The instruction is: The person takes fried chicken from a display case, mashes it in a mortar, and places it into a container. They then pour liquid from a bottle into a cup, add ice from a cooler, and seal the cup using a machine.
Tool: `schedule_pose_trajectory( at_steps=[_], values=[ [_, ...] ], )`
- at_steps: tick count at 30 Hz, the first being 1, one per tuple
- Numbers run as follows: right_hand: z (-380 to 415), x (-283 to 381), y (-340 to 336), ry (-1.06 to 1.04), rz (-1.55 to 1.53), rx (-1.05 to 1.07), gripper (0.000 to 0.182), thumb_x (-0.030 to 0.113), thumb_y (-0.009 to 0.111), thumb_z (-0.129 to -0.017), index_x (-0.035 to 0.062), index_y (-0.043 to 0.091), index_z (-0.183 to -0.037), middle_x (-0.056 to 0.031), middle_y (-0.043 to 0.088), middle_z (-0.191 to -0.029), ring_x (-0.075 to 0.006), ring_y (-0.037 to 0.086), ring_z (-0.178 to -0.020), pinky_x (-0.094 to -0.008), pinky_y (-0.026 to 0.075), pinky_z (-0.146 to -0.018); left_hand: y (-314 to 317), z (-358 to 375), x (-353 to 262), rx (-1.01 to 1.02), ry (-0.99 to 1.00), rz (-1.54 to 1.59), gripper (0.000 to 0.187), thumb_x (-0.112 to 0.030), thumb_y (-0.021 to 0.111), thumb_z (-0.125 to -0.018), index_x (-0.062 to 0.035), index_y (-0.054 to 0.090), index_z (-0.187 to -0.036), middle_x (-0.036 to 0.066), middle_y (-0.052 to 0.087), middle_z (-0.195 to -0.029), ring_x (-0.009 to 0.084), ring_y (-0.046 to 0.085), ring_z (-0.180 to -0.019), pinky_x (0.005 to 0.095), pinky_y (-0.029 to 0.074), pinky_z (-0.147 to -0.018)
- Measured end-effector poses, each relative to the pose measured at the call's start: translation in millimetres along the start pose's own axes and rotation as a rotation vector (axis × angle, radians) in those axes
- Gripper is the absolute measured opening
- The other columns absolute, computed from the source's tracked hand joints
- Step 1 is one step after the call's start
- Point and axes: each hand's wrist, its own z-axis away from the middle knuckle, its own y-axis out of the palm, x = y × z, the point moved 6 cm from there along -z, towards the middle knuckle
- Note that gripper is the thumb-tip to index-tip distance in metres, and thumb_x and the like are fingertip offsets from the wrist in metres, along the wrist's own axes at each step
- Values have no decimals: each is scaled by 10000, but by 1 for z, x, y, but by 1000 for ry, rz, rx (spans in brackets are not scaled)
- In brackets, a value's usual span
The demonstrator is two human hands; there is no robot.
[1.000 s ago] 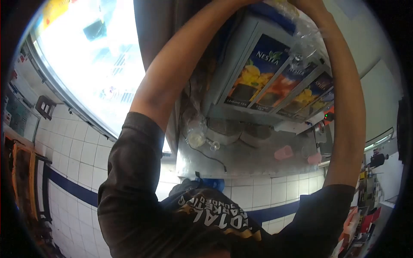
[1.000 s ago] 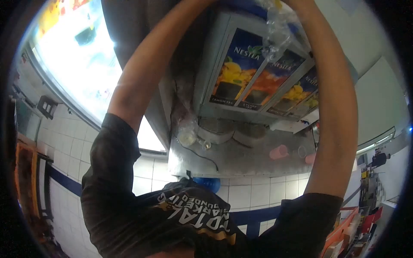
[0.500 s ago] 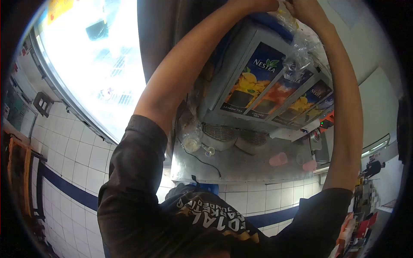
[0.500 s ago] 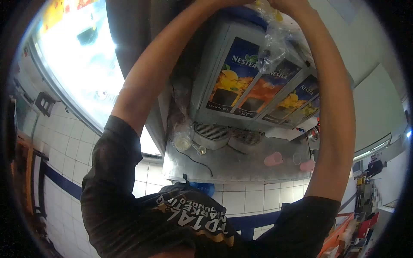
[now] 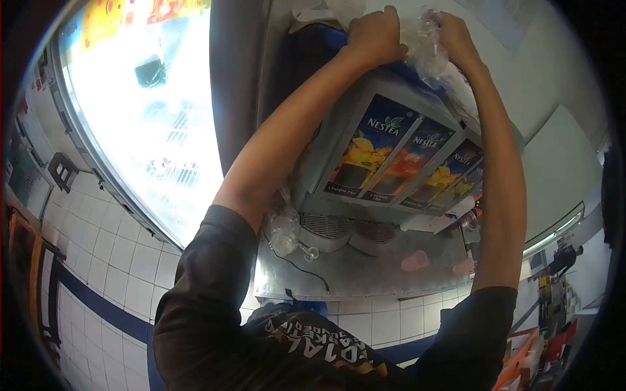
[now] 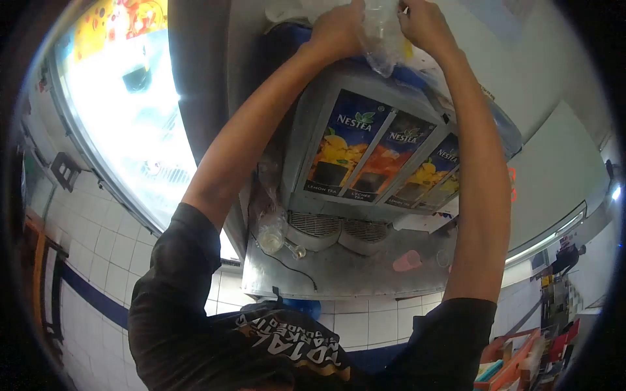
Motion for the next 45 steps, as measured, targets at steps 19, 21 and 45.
schedule_pose_trajectory(
  at_steps=[19, 21, 45],
  values=[
    [13, -60, 13, 370, 200, 88, 261, 239, 503, -929, 97, 629, -1108, -219, 708, -961, -421, 669, -966, -500, 532, -835, -5, 4, -24, 16, 54, -52, 617, -438, 828, -677, 23, 600, -1018, 194, 687, -1000, 356, 709, -895, 462, 573, -775],
    [11, -62, 14, 447, 231, 82, 249, 240, 509, -926, 96, 638, -1083, -224, 707, -957, -419, 672, -965, -503, 531, -836, -7, 4, -31, -79, 76, -87, 520, -367, 803, -710, 12, 602, -1005, 177, 681, -973, 344, 711, -862, 463, 574, -742],
    [12, -58, -6, 663, 163, 53, 333, 288, 481, -924, 62, 705, -1023, -207, 710, -1072, -427, 663, -1020, -506, 525, -892, 6, 21, -61, 24, 429, -24, 301, -298, 638, -883, -22, 734, -813, 170, 708, -809, 369, 702, -769, 469, 566, -709]
  ],
)
